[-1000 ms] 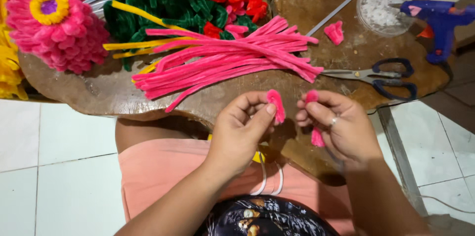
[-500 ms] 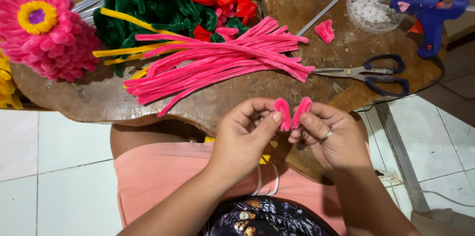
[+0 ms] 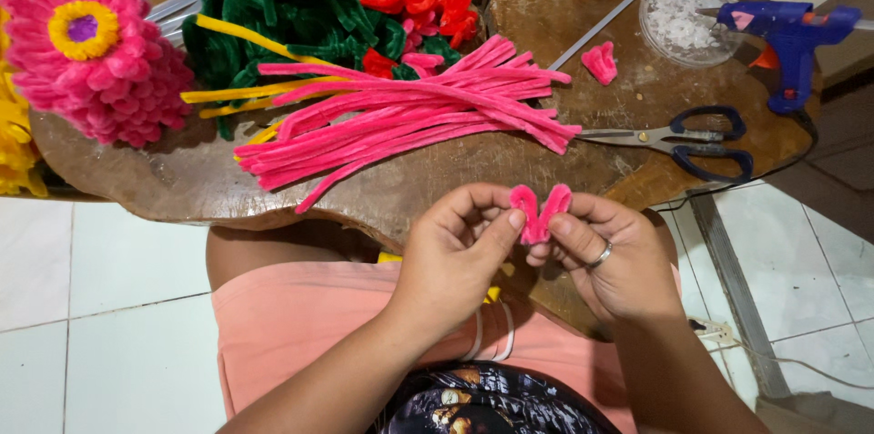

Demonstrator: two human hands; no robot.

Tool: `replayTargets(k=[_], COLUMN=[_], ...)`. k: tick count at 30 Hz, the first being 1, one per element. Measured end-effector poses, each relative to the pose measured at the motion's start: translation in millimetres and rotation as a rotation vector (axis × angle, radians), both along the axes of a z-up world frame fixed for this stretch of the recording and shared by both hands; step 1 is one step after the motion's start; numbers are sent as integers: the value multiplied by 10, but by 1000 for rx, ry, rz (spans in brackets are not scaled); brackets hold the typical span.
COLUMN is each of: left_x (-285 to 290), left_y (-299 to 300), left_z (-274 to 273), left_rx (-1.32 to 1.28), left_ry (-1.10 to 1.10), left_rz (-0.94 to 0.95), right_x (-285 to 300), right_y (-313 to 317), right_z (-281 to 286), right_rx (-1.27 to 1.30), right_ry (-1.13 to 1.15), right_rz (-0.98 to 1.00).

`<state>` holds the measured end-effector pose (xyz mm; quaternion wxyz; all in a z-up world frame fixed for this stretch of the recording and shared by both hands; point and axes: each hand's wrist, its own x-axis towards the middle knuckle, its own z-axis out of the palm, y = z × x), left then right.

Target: The person assembles a small pink flower by applying glue to the end of a pink felt strip and rolling it together, then repeats this with other strips.

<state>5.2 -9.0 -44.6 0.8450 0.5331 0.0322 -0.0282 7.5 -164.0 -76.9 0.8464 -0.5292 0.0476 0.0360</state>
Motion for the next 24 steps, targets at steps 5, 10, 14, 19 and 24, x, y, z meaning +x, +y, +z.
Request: replayTargets(k=[5,10,14,19,24], left_x=[20,15,11,11,28], left_y=[-28,-40,-61,-66,-61], left_z=[-43,3,-5,-6,-7], left_rx=[-11,-13,-15,27,48], left_ry=[10,23,30,3,-5], left_rz=[7,2,1,16,21], right_x=[3,0,-20,-37,-41], right_y=[-2,39,50,78,103], right_z=[30,84,74,134,205], right_rx=[-38,-60,-93,-113,-128], right_ry=[-19,-34,-74,-90,-77], right_rz=[-10,-25,-72,-96,-86])
